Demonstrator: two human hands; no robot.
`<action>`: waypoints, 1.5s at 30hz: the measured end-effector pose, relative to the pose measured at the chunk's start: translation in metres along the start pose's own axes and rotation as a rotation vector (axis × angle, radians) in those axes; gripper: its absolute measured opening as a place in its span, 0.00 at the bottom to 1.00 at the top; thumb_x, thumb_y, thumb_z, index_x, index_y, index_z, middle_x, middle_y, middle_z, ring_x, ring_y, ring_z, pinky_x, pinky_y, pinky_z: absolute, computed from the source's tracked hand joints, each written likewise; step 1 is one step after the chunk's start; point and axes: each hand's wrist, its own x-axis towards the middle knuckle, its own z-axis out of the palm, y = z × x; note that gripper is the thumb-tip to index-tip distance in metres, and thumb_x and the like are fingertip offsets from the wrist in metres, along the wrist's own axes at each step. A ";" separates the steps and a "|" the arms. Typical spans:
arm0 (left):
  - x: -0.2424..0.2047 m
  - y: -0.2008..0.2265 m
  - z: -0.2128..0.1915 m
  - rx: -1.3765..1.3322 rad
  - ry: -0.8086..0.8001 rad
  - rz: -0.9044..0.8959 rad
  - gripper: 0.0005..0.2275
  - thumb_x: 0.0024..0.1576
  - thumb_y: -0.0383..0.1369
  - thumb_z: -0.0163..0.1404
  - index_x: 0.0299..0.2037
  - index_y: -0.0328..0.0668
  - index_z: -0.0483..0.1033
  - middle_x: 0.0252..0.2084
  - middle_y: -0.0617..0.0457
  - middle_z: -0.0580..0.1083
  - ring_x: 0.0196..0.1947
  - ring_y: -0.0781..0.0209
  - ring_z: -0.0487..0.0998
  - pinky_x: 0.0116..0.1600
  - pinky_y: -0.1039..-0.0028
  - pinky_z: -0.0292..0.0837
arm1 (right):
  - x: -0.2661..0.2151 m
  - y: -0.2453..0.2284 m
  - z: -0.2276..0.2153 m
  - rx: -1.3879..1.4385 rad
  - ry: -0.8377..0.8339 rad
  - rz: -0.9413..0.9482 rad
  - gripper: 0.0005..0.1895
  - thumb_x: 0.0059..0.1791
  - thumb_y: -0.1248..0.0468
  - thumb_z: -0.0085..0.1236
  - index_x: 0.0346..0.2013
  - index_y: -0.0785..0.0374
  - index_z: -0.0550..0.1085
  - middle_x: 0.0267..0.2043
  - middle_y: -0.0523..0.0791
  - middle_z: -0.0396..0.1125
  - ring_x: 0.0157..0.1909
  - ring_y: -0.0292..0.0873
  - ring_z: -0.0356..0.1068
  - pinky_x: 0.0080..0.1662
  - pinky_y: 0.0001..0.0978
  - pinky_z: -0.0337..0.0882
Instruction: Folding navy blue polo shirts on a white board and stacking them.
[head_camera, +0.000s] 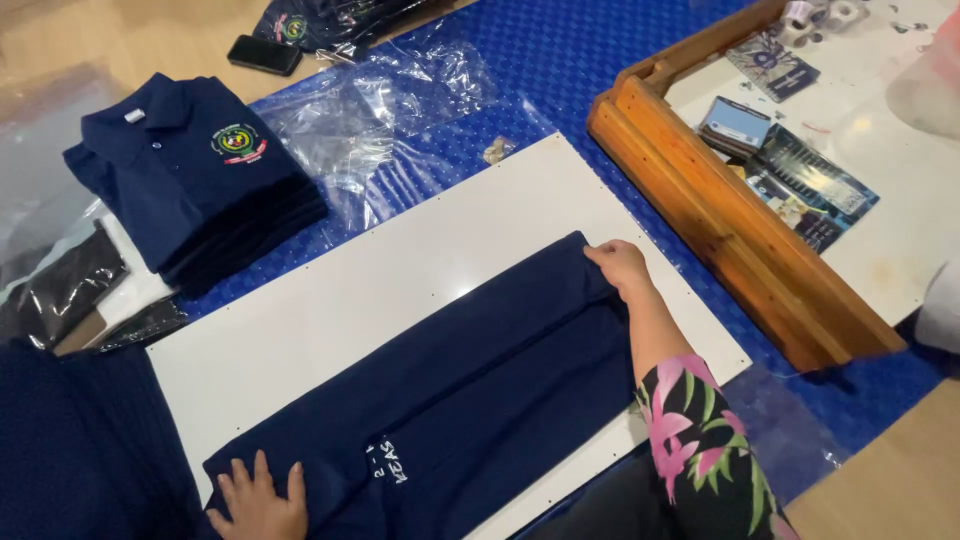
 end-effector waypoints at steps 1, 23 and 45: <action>0.000 -0.002 0.003 0.003 -0.004 -0.006 0.37 0.57 0.65 0.29 0.74 0.60 0.57 0.80 0.51 0.51 0.81 0.49 0.45 0.75 0.40 0.37 | 0.006 -0.001 0.002 -0.004 -0.007 0.002 0.19 0.46 0.46 0.61 0.37 0.58 0.78 0.41 0.43 0.74 0.44 0.43 0.71 0.45 0.35 0.67; 0.005 -0.006 0.014 0.001 0.018 -0.002 0.37 0.55 0.65 0.31 0.73 0.63 0.57 0.80 0.52 0.51 0.81 0.49 0.45 0.74 0.36 0.38 | -0.017 -0.024 0.069 -0.725 0.245 -0.824 0.27 0.52 0.47 0.46 0.63 0.54 0.61 0.69 0.47 0.54 0.70 0.52 0.51 0.61 0.54 0.53; -0.153 0.282 -0.067 -1.371 -0.599 0.207 0.13 0.56 0.31 0.57 0.50 0.40 0.83 0.37 0.47 0.84 0.30 0.59 0.84 0.39 0.74 0.82 | -0.096 0.090 -0.059 -0.512 0.064 -0.126 0.33 0.45 0.55 0.64 0.65 0.45 0.68 0.69 0.41 0.60 0.69 0.47 0.61 0.60 0.48 0.67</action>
